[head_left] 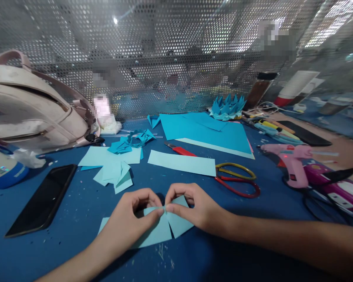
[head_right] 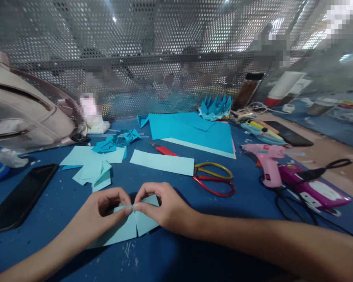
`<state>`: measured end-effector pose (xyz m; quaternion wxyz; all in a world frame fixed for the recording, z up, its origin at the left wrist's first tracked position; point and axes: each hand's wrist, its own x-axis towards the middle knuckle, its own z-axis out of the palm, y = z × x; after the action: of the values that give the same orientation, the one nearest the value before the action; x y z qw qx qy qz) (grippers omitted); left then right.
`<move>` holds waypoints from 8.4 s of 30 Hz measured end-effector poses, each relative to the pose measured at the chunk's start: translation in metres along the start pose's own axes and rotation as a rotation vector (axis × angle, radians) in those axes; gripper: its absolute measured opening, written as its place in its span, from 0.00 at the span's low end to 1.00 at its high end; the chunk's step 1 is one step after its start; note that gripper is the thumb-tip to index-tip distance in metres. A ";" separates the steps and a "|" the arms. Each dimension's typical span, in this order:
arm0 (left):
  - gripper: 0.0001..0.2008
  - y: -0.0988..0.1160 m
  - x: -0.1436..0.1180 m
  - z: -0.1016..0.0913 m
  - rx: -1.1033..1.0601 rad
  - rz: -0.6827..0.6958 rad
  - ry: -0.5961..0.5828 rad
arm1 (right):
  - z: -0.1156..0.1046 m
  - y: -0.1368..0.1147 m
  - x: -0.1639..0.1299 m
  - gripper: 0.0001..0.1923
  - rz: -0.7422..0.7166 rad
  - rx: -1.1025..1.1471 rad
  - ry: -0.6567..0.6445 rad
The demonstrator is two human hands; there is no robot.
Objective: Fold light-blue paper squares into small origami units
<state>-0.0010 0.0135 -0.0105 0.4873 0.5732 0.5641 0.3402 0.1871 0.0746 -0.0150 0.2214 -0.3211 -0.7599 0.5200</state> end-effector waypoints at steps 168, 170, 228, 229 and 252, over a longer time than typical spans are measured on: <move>0.12 -0.041 -0.023 -0.028 0.842 0.700 0.098 | -0.027 0.017 0.013 0.14 -0.848 -0.695 -0.269; 0.11 -0.043 -0.024 -0.029 0.857 0.703 0.103 | -0.027 0.018 0.014 0.14 -0.840 -0.711 -0.277; 0.11 -0.037 -0.027 -0.017 0.999 0.766 0.160 | -0.030 0.025 0.015 0.08 -0.911 -0.756 -0.322; 0.11 -0.037 -0.027 -0.016 0.999 0.769 0.165 | -0.030 0.025 0.015 0.09 -0.910 -0.756 -0.321; 0.12 -0.036 -0.028 -0.017 1.029 0.777 0.153 | -0.030 0.024 0.015 0.06 -0.918 -0.757 -0.333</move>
<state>-0.0325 -0.0144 -0.0348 -0.0497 0.8700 0.4395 0.2179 0.2031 0.1109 -0.0270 0.1716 0.0678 -0.9767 0.1092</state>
